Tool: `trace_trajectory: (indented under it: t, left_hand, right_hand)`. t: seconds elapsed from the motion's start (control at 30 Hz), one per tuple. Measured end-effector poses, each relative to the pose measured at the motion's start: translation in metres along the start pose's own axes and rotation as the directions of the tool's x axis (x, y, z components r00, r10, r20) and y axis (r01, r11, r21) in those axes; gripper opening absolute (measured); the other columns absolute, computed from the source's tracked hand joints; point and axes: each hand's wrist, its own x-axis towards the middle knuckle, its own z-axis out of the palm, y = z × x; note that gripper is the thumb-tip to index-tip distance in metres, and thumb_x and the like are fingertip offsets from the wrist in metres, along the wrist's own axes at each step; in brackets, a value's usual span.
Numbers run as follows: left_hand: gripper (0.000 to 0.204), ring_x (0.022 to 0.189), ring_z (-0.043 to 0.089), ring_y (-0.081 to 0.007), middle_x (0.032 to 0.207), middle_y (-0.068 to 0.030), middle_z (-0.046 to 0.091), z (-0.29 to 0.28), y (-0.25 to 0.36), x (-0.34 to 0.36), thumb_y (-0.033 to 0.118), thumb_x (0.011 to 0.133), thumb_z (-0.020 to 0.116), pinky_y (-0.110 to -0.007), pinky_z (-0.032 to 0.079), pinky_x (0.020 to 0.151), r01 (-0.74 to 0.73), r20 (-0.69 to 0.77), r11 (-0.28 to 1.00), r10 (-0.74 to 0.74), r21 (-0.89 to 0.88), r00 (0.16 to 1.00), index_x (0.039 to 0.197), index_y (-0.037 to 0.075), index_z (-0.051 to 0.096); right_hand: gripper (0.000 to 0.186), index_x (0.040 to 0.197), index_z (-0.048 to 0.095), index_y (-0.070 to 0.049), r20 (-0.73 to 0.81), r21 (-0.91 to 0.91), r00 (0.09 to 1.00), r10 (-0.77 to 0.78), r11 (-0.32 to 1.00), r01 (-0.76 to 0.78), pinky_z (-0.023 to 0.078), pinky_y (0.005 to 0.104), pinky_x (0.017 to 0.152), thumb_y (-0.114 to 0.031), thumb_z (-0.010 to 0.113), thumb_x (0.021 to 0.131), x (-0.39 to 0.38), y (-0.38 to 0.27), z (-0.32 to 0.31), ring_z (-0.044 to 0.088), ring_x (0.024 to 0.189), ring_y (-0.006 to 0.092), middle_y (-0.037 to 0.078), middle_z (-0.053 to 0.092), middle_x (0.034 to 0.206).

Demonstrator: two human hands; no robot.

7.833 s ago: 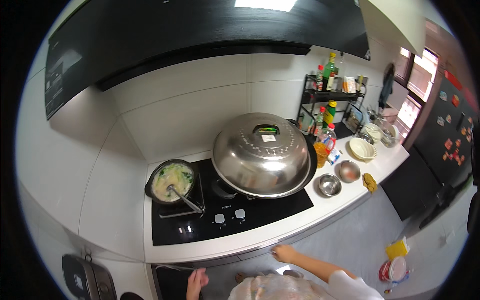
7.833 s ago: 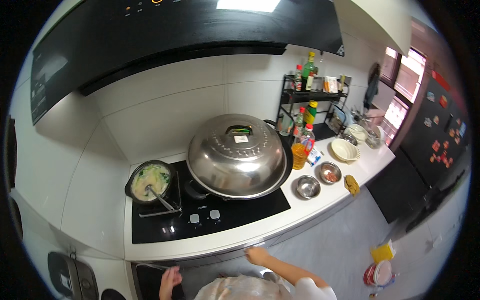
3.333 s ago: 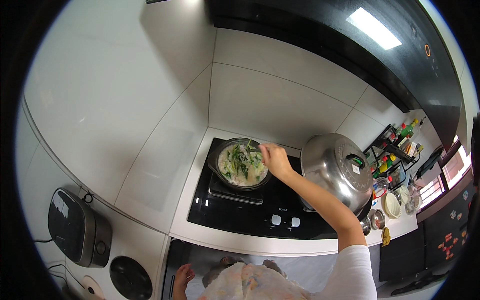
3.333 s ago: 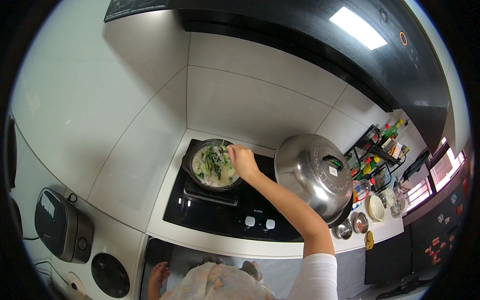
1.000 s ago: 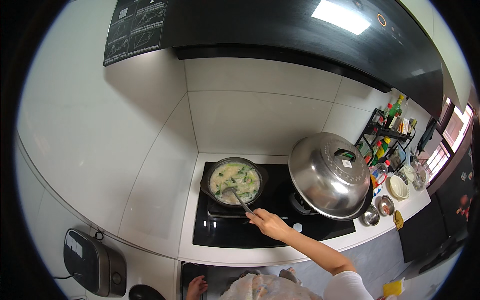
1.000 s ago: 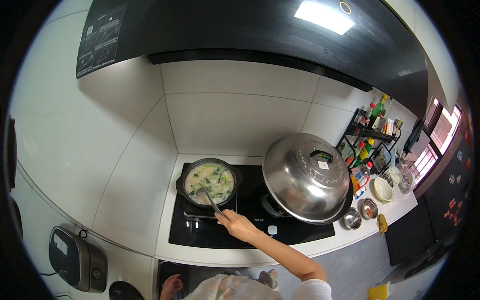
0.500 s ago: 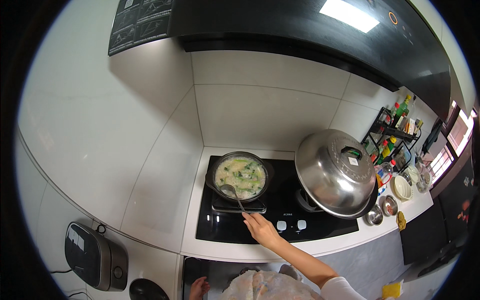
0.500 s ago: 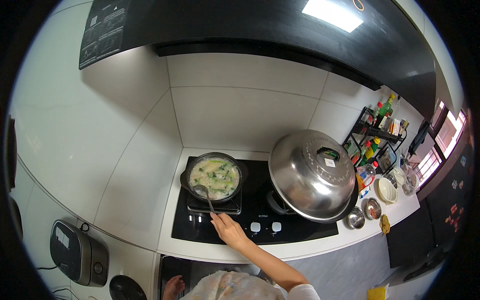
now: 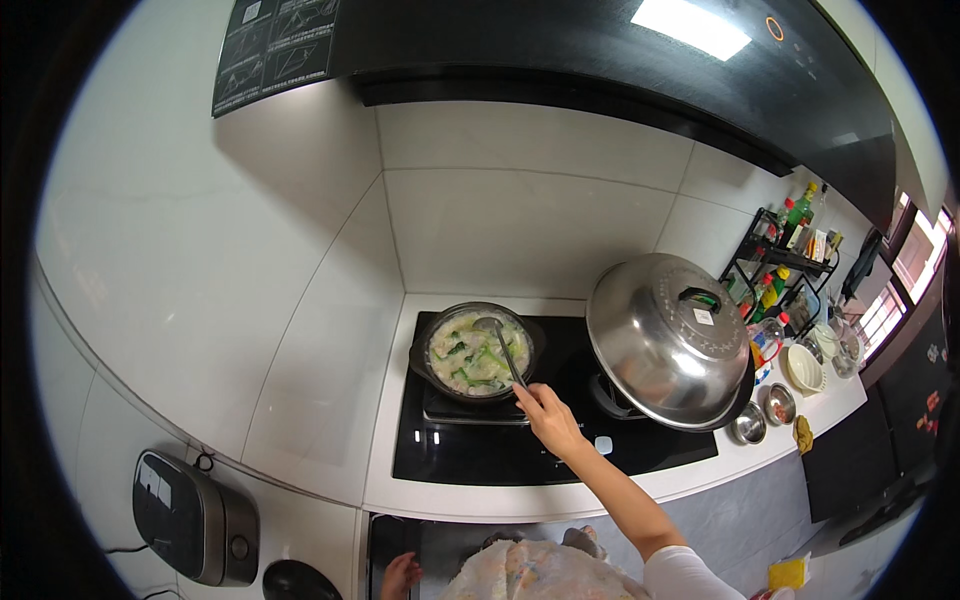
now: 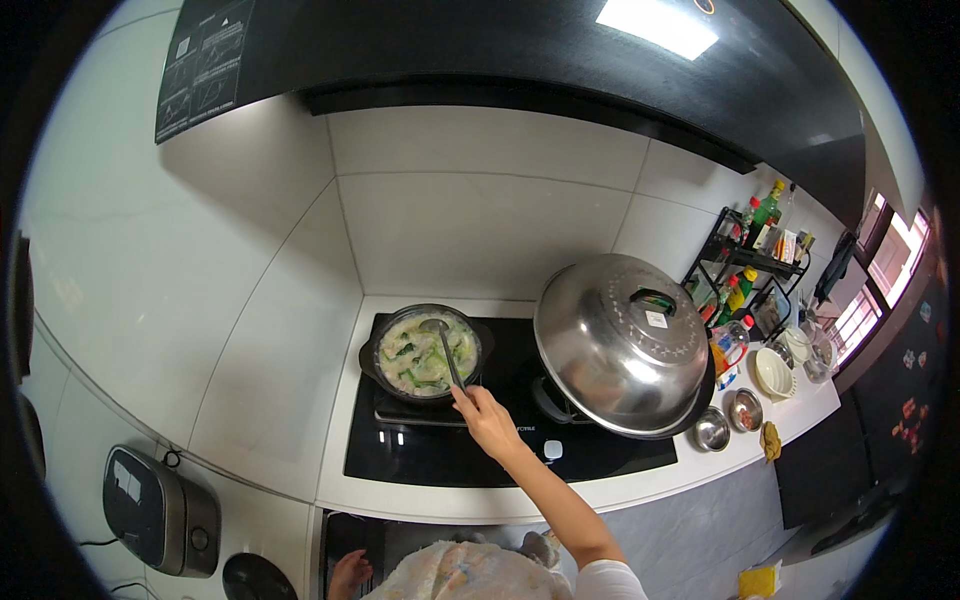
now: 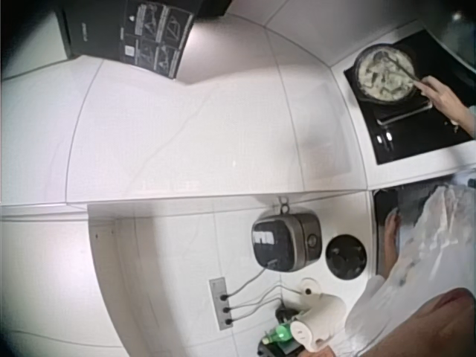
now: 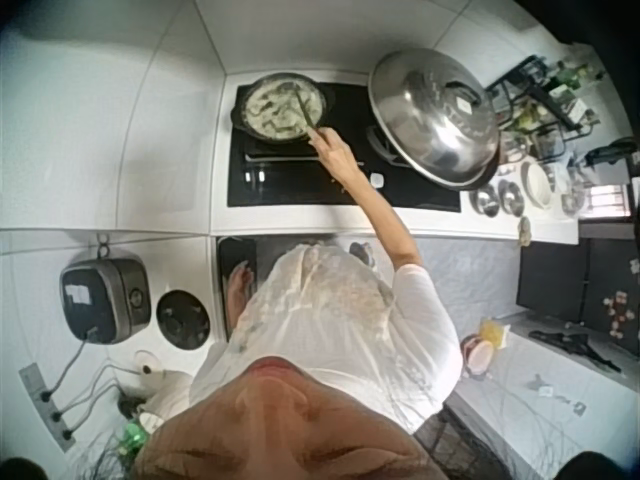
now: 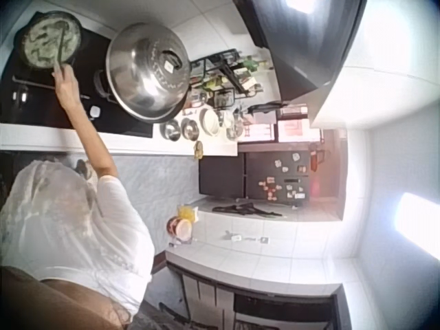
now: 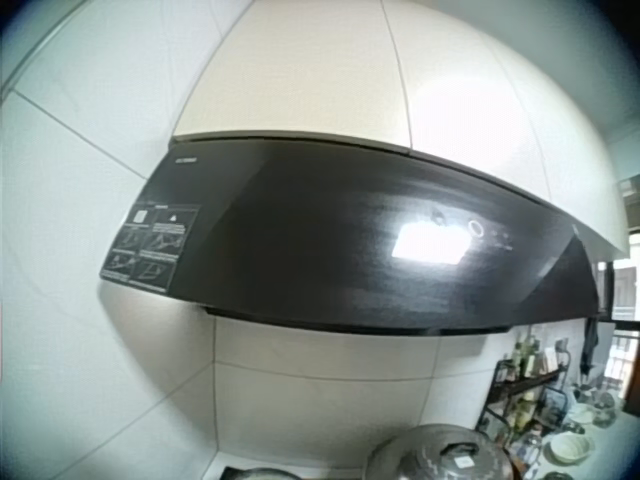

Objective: The person wipes the kitchen counter and sink area with a yellow cloth, rinses the cloth, and washes a black pot in the sink. They then dry the pot and place it into a rice cooker. Finally, they stir a pot of soup on the stove.

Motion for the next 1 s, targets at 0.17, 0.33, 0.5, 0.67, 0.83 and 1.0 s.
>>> trace_trajectory:
  t: [0.17,0.33,0.5,0.67,0.83,1.0]
  left_hand:
    - [0.043,0.096,0.058,-0.0162,0.099,-0.0051,0.06,0.01,0.02,0.001,0.032,0.089,0.057,-0.033,0.047,0.087,0.152,-0.022,0.988,-0.152,0.001,0.988,0.124,0.007,0.051]
    - [0.038,0.091,0.059,-0.0166,0.096,-0.0047,0.06,0.027,0.035,0.022,0.028,0.09,0.055,-0.032,0.049,0.085,0.303,-0.241,0.94,-0.262,0.156,0.935,0.122,0.007,0.053]
    - [0.037,0.09,0.059,-0.0159,0.092,-0.0037,0.06,0.052,0.038,0.014,0.028,0.091,0.054,-0.032,0.049,0.083,0.182,-0.089,0.96,-0.167,0.213,0.982,0.121,0.007,0.054]
    - [0.034,0.08,0.058,-0.0127,0.092,-0.0034,0.059,0.085,0.009,0.031,0.023,0.09,0.055,-0.027,0.051,0.07,0.246,-0.006,0.914,-0.258,0.323,0.966,0.12,0.007,0.052]
    - [0.028,0.072,0.058,-0.0134,0.08,-0.0025,0.058,0.163,-0.048,0.081,0.022,0.093,0.05,-0.028,0.051,0.065,0.116,0.299,0.788,-0.36,0.605,0.884,0.115,0.006,0.054]
    - [0.027,0.069,0.056,-0.0115,0.076,-0.0012,0.056,0.306,-0.116,0.052,0.021,0.095,0.046,-0.025,0.049,0.064,0.192,0.318,0.705,-0.523,0.682,0.79,0.115,0.005,0.052]
  right_hand:
    - [0.038,0.115,0.055,-0.002,0.058,0.015,0.998,-0.04,0.999,0.039,0.051,0.0339,0.062,-0.005,0.063,0.078,-0.039,-0.001,-0.007,0.058,0.079,0.027,0.012,0.053,0.094]
    - [0.041,0.117,0.053,-0.004,0.162,0.111,0.985,0.059,0.991,-0.077,0.051,0.0351,0.069,-0.019,0.064,0.08,-0.046,-0.01,-0.008,0.057,0.085,0.0284,0.013,0.051,0.102]
    - [0.049,0.116,0.052,-0.004,0.176,0.1,0.984,0.023,0.994,-0.041,0.047,0.0358,0.073,-0.034,0.064,0.079,-0.029,-0.042,-0.086,0.056,0.087,0.0298,0.013,0.055,0.102]
    - [0.018,0.071,0.05,-0.006,-0.257,0.666,0.959,-0.124,0.696,0.268,0.039,0.0313,0.051,-0.015,0.063,0.079,-0.038,-0.075,-0.251,0.051,0.06,0.0238,0.007,0.051,0.069]
    - [0.032,0.066,0.052,-0.009,-0.635,0.579,0.737,-0.232,0.489,0.653,0.037,0.0284,0.042,-0.034,0.056,0.086,-0.082,-0.093,-0.378,0.049,0.048,0.0181,0.004,0.048,0.061]
    - [0.035,0.067,0.052,-0.01,-0.716,0.371,0.657,-0.237,0.667,0.646,0.031,0.0238,0.038,-0.035,0.05,0.092,-0.177,-0.091,-0.462,0.048,0.047,0.0128,0.001,0.046,0.064]
